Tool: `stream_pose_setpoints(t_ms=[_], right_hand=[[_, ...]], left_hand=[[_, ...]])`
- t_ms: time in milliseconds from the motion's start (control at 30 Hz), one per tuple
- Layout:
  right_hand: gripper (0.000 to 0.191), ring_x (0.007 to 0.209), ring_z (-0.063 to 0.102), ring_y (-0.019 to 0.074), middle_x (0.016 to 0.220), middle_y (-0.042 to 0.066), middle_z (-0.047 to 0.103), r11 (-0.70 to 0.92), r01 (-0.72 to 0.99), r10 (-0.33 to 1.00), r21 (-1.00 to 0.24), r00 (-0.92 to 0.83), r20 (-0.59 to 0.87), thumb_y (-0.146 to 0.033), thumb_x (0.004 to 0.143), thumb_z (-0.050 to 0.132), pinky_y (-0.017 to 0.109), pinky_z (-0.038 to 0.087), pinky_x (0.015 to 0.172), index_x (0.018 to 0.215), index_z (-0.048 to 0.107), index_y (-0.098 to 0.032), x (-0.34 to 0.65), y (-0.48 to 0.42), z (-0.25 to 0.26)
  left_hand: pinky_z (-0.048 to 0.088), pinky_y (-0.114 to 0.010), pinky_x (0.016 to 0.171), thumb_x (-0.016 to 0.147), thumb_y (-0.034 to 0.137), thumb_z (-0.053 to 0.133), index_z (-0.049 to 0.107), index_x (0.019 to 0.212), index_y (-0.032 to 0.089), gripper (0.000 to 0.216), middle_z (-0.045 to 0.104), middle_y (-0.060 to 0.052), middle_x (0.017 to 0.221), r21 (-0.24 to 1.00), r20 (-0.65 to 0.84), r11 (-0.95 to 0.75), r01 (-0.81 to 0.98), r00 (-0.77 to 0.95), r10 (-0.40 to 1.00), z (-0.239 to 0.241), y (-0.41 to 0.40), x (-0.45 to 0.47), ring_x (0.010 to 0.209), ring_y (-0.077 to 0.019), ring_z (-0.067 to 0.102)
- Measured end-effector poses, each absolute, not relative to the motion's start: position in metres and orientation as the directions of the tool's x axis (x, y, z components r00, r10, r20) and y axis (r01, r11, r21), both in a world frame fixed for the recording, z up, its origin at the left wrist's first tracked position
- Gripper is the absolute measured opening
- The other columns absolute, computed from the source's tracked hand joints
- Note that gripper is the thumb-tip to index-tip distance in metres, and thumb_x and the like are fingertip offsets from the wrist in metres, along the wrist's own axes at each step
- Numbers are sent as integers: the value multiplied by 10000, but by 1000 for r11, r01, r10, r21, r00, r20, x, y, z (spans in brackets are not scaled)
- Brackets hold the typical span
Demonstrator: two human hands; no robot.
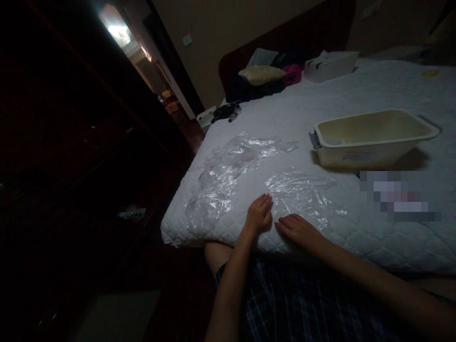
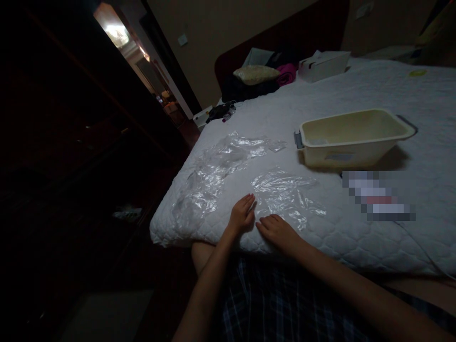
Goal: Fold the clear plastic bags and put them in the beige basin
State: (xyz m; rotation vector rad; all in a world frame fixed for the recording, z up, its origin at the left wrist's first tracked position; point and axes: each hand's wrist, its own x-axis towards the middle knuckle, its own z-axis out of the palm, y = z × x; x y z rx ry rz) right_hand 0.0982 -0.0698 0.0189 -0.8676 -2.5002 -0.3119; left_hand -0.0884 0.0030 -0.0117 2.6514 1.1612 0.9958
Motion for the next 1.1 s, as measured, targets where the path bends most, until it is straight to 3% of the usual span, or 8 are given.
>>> stream_pose_setpoints(t_ms=[167,333,533,767,900,1100], right_hand=[[224,753,589,209,817,96,658,729,666,517,159,-687,511,-46,825,456,371,436,802,903,650,-126,93,-71,16],[232,721,590,191,759,68,657,720,681,548,131,-674,495,-37,824,449,375,424,851,831,652,-151,91,-73,8],[182,745,597,195,762,72,649,709,682,681,-180,-596,425,-116,843,465,360,462,775,827,642,-156,95,-70,15],[220,799,645,182,883,74,687,483,564,874,-670,-350,336,-242,876,436,320,515,733,934,638,-177,105,-51,37],[217,783,660,189,870,65,699,391,495,919,-776,-254,301,-309,848,475,327,533,715,894,652,-192,109,-41,48],[223,723,674,193,844,54,714,326,516,945,-792,-181,271,-312,824,499,333,543,679,938,653,-198,114,-30,44]], left_hand=[[445,-455,1016,751,116,479,508,1241,165,494,569,-112,1282,280,538,-742,610,540,647,-8,0,-86,1241,-230,488],[429,-423,1028,807,106,517,551,1196,189,399,587,-84,1266,296,489,-776,557,610,624,-13,-4,-88,1264,-204,464],[353,-461,1075,791,83,510,640,1065,230,338,620,-41,1228,447,447,-722,528,568,691,-18,-12,-89,1252,-190,480],[366,-464,1062,736,93,527,628,1073,221,374,639,-49,1194,573,421,-647,504,496,759,-10,-11,-85,1208,-196,523],[395,-449,1039,735,116,567,644,999,212,291,650,-56,1166,606,439,-630,486,456,774,-9,-11,-83,1166,-203,550],[458,-382,971,792,200,588,652,916,198,139,615,-64,1165,654,368,-533,537,389,844,-2,-10,-79,1090,-194,569]])
